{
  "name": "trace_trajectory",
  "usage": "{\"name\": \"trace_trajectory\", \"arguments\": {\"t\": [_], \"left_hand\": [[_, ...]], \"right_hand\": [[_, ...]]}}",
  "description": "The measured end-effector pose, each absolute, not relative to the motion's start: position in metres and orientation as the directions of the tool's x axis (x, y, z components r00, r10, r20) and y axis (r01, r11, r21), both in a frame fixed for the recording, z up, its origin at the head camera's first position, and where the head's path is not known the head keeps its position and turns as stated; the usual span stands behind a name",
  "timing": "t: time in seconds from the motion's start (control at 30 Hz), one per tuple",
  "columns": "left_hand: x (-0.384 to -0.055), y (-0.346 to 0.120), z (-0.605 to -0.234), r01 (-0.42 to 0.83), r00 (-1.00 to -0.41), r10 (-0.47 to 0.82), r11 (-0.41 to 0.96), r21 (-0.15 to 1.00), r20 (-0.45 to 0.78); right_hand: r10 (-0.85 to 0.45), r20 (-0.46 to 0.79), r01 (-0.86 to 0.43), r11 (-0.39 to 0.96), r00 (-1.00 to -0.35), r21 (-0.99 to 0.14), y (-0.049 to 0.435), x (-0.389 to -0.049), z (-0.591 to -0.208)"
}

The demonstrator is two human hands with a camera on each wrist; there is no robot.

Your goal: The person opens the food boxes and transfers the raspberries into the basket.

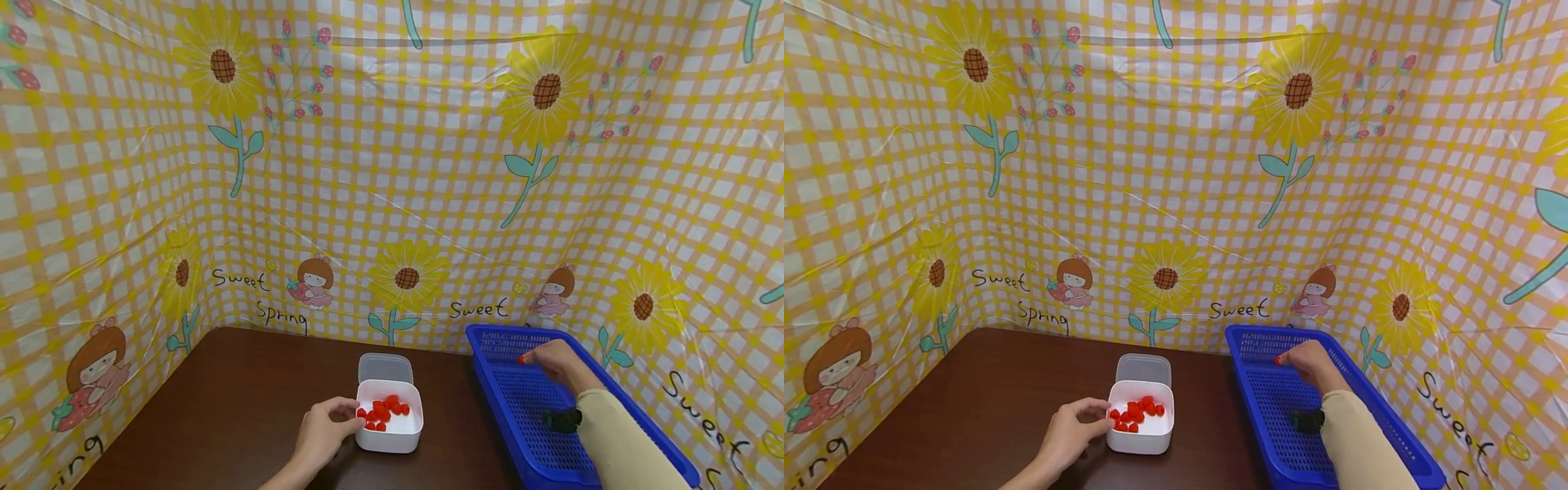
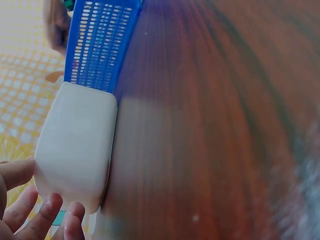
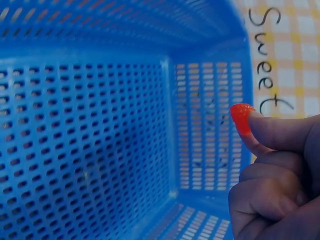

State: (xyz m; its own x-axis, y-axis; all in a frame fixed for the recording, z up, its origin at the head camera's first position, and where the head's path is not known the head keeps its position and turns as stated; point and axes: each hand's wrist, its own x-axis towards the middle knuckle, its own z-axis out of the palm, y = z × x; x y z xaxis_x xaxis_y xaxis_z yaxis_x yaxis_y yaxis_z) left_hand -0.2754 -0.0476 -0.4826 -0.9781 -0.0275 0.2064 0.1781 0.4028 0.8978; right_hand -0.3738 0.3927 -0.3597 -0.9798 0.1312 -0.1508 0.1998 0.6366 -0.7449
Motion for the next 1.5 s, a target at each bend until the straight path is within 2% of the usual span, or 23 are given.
{"name": "trace_trajectory", "arguments": {"t": [0.37, 0.63, 0.87, 1.5], "left_hand": [[-0.276, -0.048, -0.483, 0.186, -0.975, -0.035, 0.418, 0.889, 0.22], [-0.277, -0.048, -0.483, 0.183, -0.975, -0.036, 0.422, 0.888, 0.218], [-0.277, -0.047, -0.482, 0.177, -0.976, -0.038, 0.419, 0.89, 0.212], [-0.275, -0.046, -0.483, 0.178, -0.976, -0.037, 0.429, 0.886, 0.215]], "right_hand": [[0.141, -0.198, 0.241, 0.663, -0.97, -0.708, 0.415, -0.376, -0.369], [0.176, -0.18, 0.252, 0.655, -0.968, -0.712, 0.422, -0.376, -0.375], [0.198, -0.18, 0.268, 0.692, -0.963, -0.671, 0.427, -0.377, -0.376], [-0.015, -0.035, 0.015, 0.69, -0.999, -0.723, 0.352, -0.37, -0.347]]}}
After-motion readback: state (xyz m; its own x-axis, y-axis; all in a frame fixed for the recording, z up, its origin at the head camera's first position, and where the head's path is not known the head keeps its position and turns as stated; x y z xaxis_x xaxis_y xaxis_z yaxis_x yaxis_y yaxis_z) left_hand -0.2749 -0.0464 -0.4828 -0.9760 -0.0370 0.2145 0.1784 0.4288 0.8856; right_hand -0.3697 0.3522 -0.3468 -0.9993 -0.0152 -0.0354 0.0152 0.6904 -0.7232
